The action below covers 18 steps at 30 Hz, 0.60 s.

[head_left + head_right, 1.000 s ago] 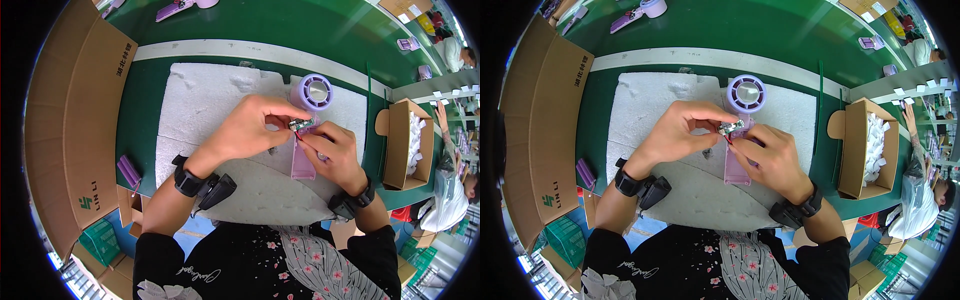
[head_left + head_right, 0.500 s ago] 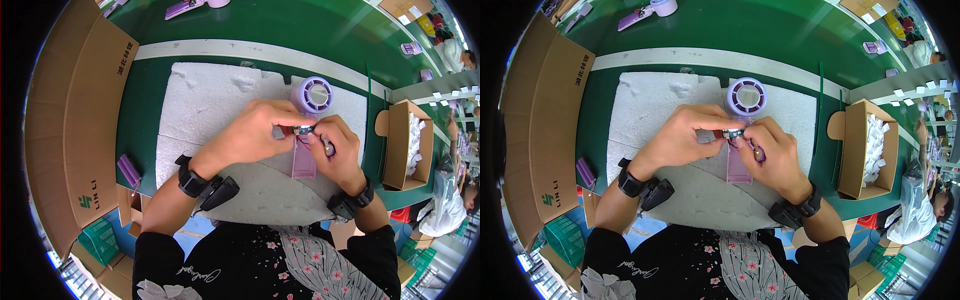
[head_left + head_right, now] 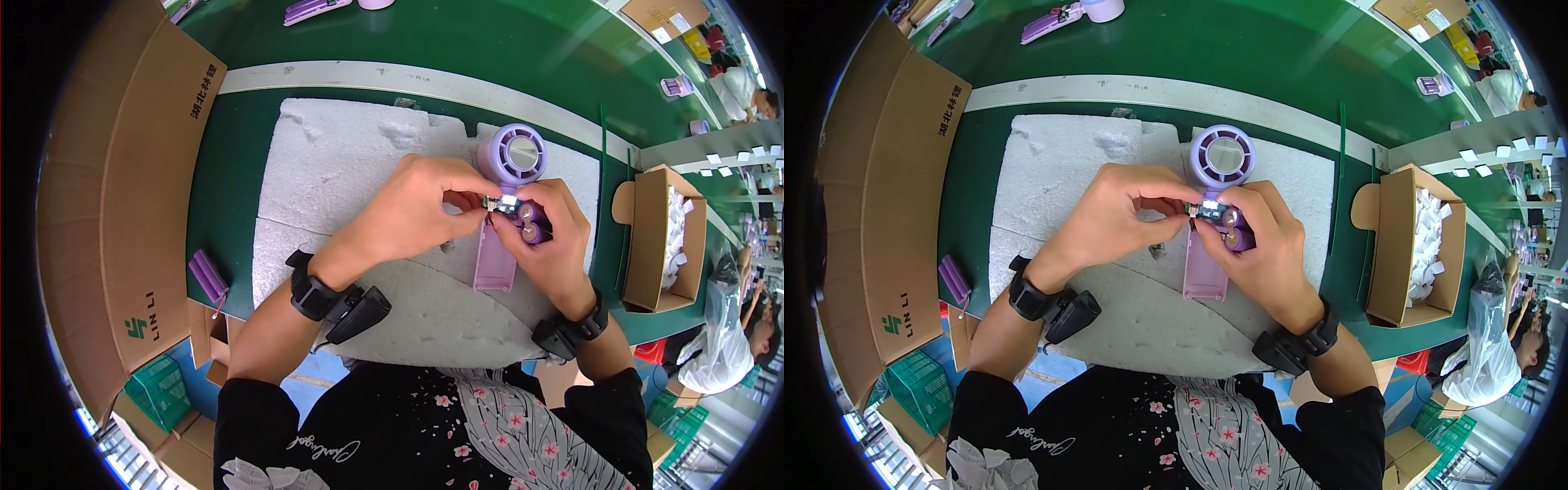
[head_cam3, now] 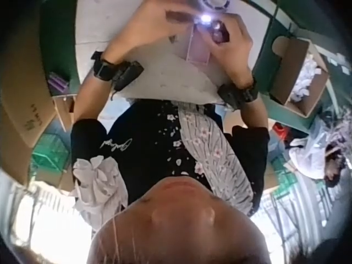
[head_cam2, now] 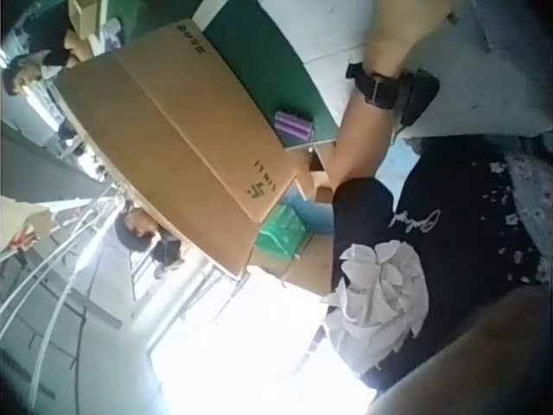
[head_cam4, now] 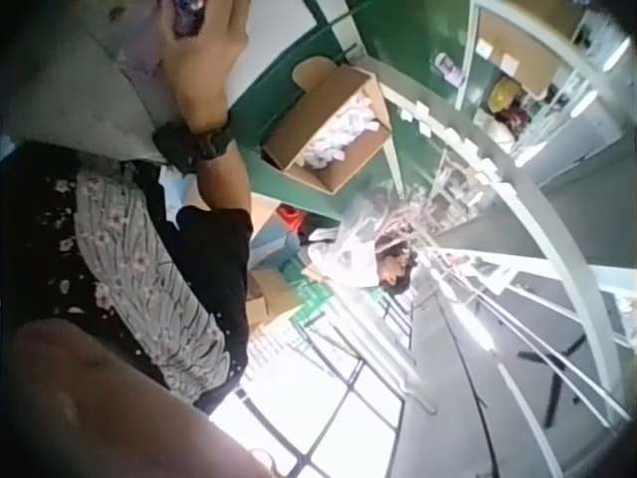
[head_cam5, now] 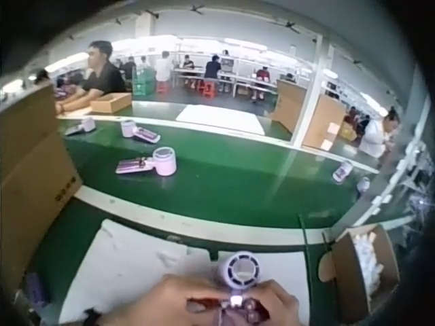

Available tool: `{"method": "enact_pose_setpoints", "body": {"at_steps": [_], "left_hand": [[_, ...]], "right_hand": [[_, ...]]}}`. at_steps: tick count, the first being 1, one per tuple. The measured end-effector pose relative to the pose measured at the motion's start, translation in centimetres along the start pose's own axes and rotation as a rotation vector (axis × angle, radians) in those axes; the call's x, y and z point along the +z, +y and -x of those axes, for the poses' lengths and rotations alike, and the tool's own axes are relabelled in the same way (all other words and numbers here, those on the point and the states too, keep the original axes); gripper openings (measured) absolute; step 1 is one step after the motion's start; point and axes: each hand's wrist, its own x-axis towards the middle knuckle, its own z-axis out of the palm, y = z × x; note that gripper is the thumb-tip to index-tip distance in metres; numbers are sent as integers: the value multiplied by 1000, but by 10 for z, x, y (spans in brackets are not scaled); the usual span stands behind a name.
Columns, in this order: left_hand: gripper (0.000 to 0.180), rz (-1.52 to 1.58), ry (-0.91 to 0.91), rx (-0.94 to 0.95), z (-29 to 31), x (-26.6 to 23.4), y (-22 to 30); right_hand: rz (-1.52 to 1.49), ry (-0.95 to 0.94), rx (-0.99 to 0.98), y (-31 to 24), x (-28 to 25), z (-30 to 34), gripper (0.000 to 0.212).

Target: The person connects a battery pack to a circuit board inside a fan housing, fits the battery into the housing, and sets it aside. They then take another battery pack from a box, apply a piece of tape to it, and connect it to the circuit board of another fan housing.

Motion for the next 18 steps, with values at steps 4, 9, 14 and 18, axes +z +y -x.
{"method": "enact_pose_setpoints", "body": {"at_steps": [4, 9, 14, 18], "left_hand": [[30, -11, 27, 108, 1, 0, -5], [27, -91, 51, 153, -1, 1, -4], [27, -200, 48, 196, -1, -1, -5], [27, -245, 43, 209, -1, -1, -4]], "right_hand": [[-2, 4, 42, -2, 1, 0, 42], [-21, 37, -20, -1, 3, -4, 40], [13, 19, 5, -4, 2, -4, 37], [16, 33, 7, -5, 3, -5, 36]]}}
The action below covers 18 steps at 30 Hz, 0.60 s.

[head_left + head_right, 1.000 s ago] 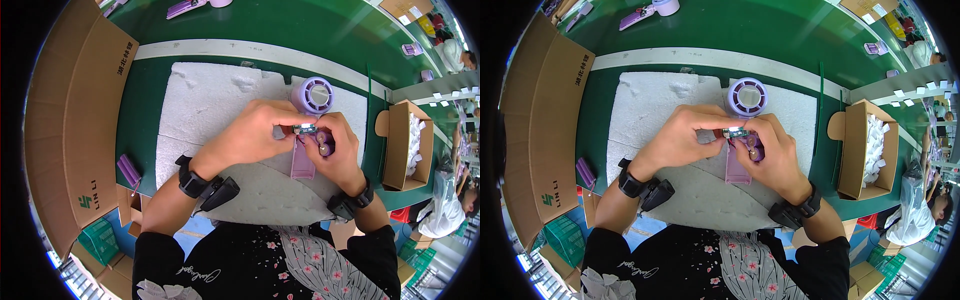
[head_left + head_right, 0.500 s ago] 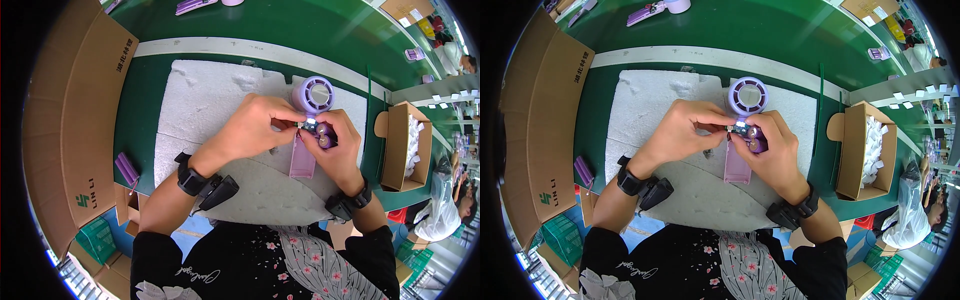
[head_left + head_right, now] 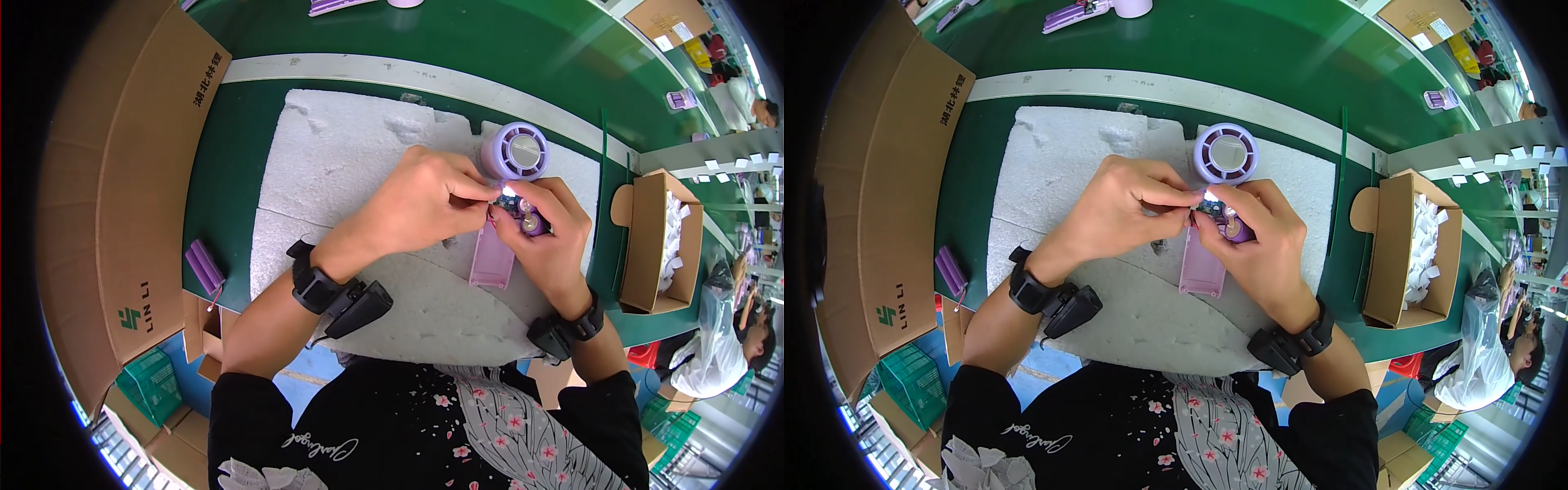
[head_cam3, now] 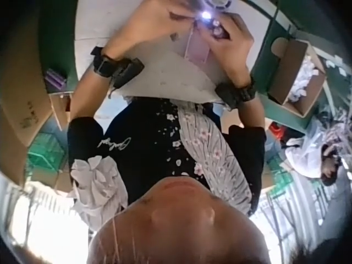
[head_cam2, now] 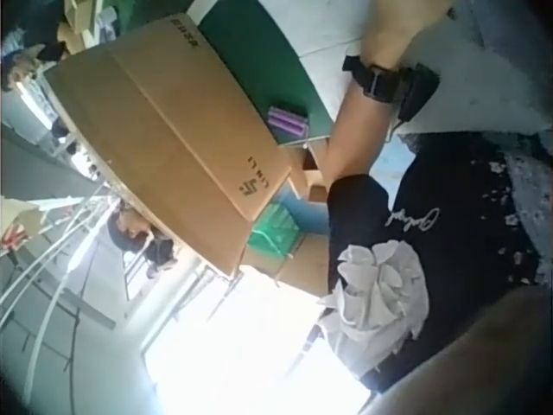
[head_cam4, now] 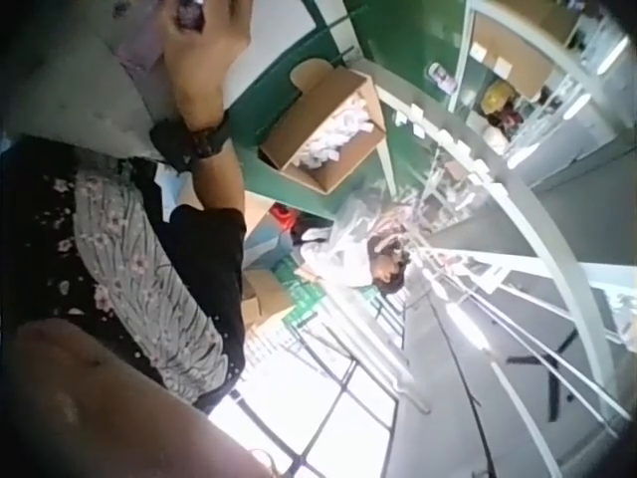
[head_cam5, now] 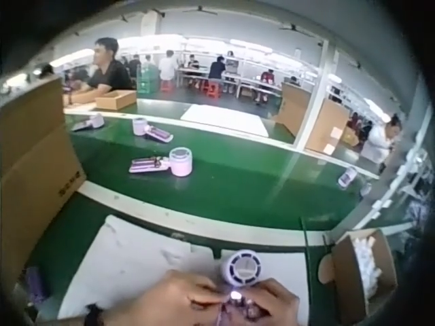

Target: The person connects a battery pack to a circuit board inside a fan housing, fits the battery into the housing, and sets it aside. They then take another battery pack from a box, apply a piece of tape to it, and connect it to the circuit board of another fan housing.

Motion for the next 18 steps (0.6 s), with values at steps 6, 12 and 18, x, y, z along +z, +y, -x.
{"method": "enact_pose_setpoints", "body": {"at_steps": [6, 12, 18], "left_hand": [[27, 102, 9, -31, 0, 2, -2], [33, 214, -49, -118, 0, 7, 4], [35, 130, -102, -204, -1, 9, 16]], "right_hand": [[-48, -37, 79, -1, -2, 1, 30], [-58, -73, 158, -7, -10, 1, 24], [-12, -104, 169, -7, -13, 1, 20]]}}
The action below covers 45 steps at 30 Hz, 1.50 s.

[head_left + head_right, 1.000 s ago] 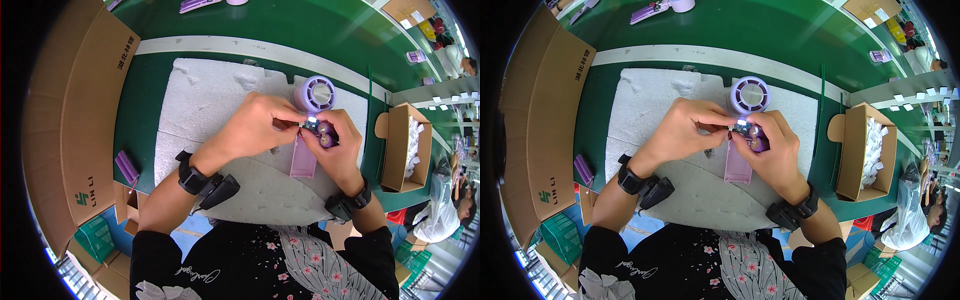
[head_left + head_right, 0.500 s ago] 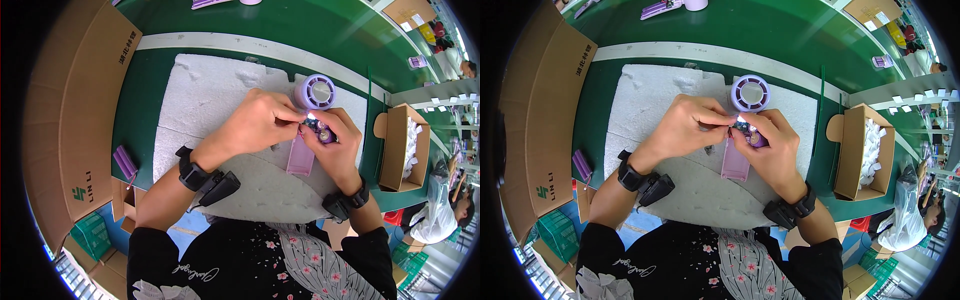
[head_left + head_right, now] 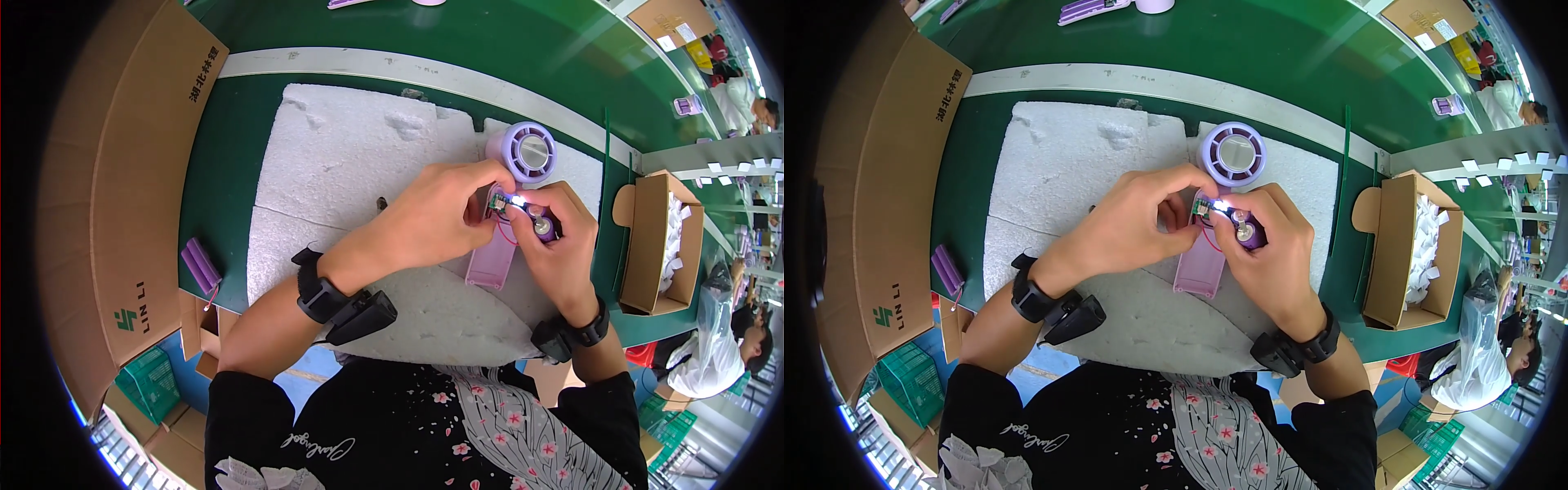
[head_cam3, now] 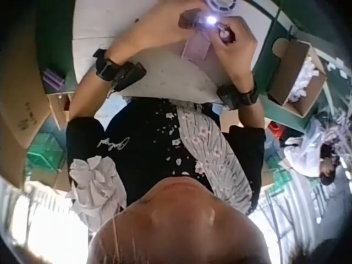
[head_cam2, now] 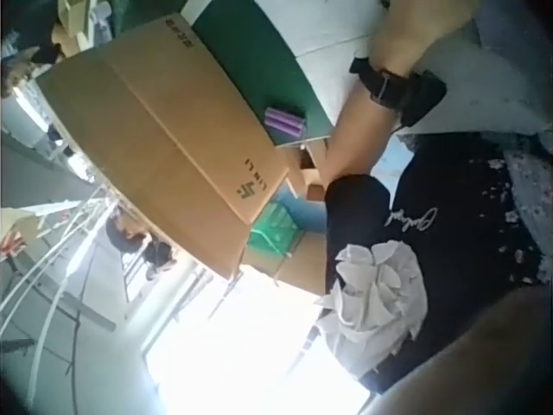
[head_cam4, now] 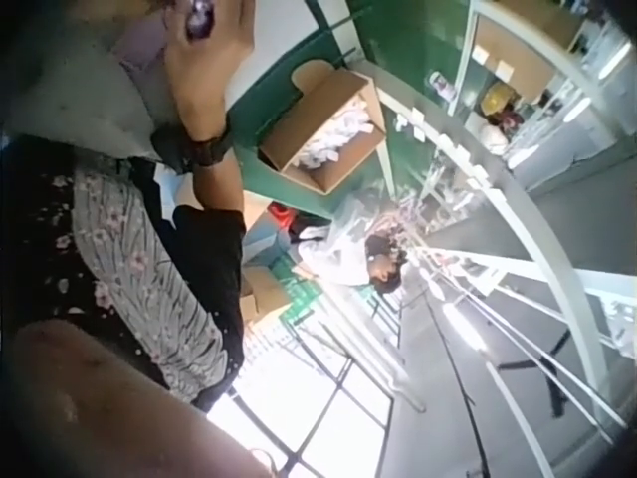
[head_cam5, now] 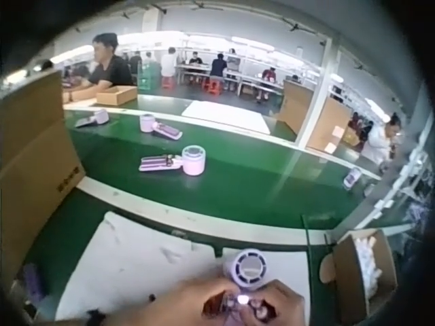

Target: The person connects a battery pack to a circuit board inside a fan housing, fits the battery into the housing, and sets it aside. They then take another battery pack from a box, apply a piece of tape to it, and connect it to the circuit board of another fan housing.

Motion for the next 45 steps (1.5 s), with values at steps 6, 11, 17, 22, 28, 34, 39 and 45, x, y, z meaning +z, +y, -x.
{"method": "enact_pose_setpoints", "body": {"at_steps": [6, 11, 17, 22, 28, 34, 39, 45], "left_hand": [[35, 26, -8, 11, 0, 1, -5], [35, 51, -22, 0, 0, 1, -5], [35, 39, -28, -4, 1, 0, -5], [35, 55, -38, 10, 1, -1, -5], [36, 72, -60, 4, 1, -2, -4], [37, 77, -56, 12, 0, -2, -5], [37, 68, -50, 20, 0, -1, -5], [36, 69, -61, -5, 0, -2, -4]], "right_hand": [[-1, -5, -19, -1, -4, 3, 18], [44, 17, -85, 0, -2, 4, 18], [98, 27, -114, -6, -2, 7, 18], [124, 19, -89, -10, -2, 9, 18], [106, 15, -49, -11, -1, 9, 18], [123, 28, -79, -8, 1, 9, 18], [142, 36, -112, -6, 2, 9, 19], [154, 29, -71, -10, 1, 11, 20]]}}
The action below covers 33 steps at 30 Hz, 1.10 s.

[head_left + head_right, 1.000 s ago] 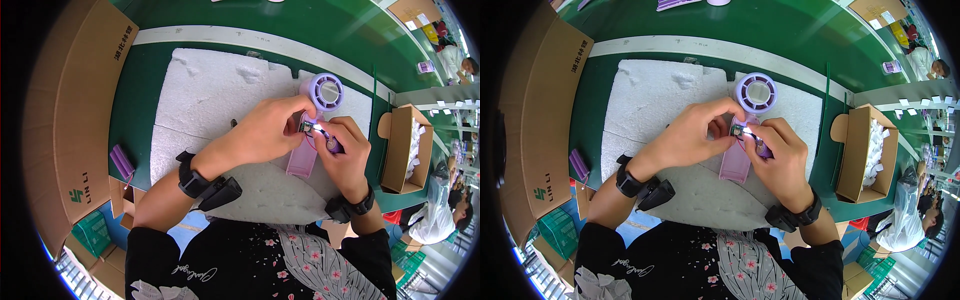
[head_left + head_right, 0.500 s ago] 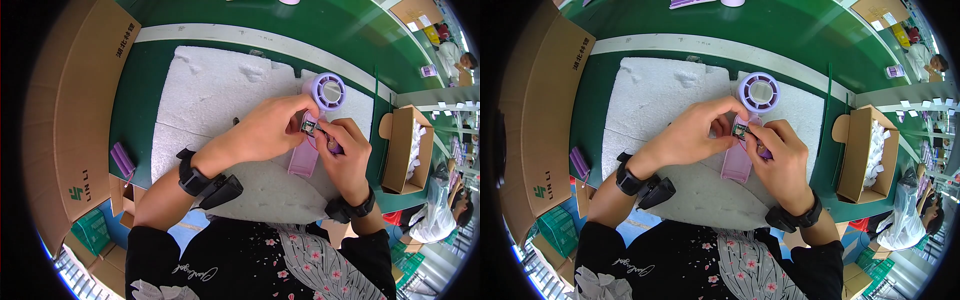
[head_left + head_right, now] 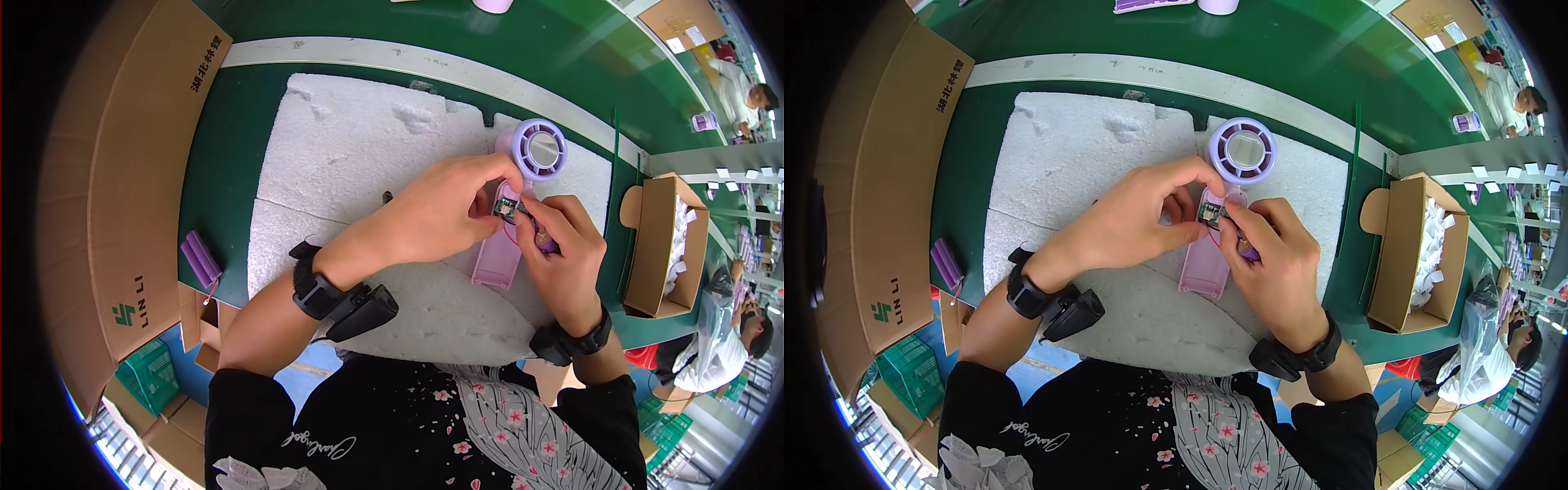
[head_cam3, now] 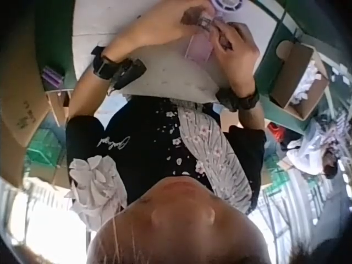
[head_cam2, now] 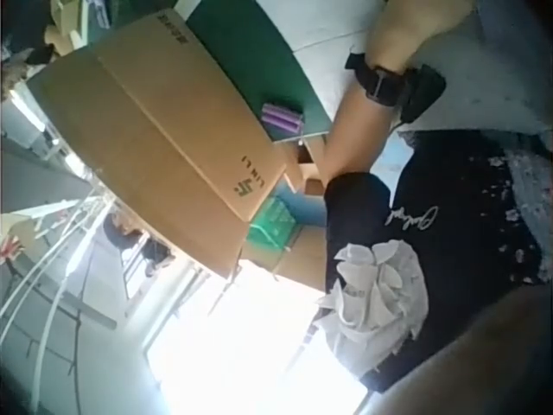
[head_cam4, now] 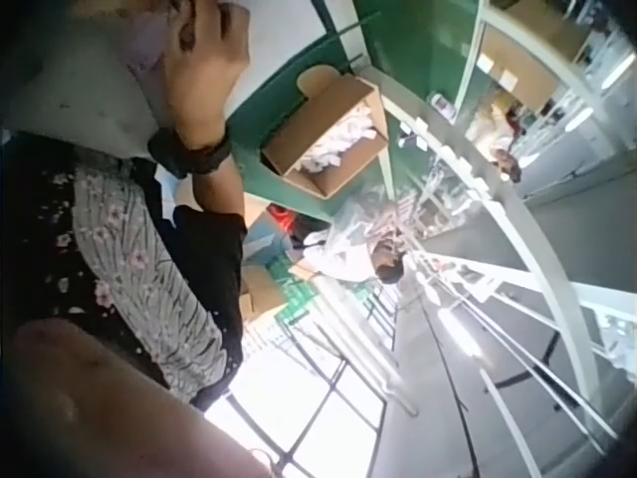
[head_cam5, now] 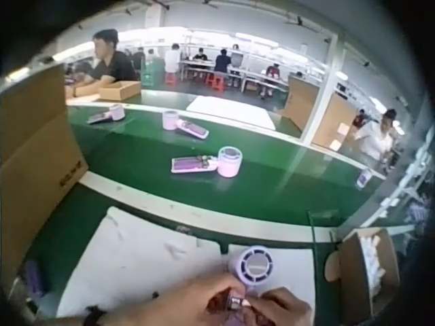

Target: The person connects a battery pack to a circuit board inside a fan housing, fits the battery into the housing, and sets it aside. They then take another battery pack from a box, apply a piece of tape to it, and connect it to the circuit board of another fan housing.

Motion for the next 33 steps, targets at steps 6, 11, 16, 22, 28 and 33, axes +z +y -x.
{"method": "enact_pose_setpoints", "body": {"at_steps": [6, 11, 16, 22, 28, 33], "left_hand": [[36, 12, 2, 11, -1, 1, -2], [29, -7, 30, 87, 0, 2, -4], [17, 27, 57, 22, -3, 3, -6], [19, -23, 40, -27, -3, -1, 3], [29, -116, 65, 202, -5, 0, -7], [35, -129, 12, 188, -2, -2, -6]], "right_hand": [[14, -2, 0, -1, 0, 0, 22], [38, -9, -38, 0, 1, 0, 24], [14, -27, 4, -1, 1, -2, 23], [-33, 46, 20, 2, 3, -4, 18], [-86, 5, 91, 7, -1, -7, 20], [-187, -201, 227, 8, -10, -10, 22]]}}
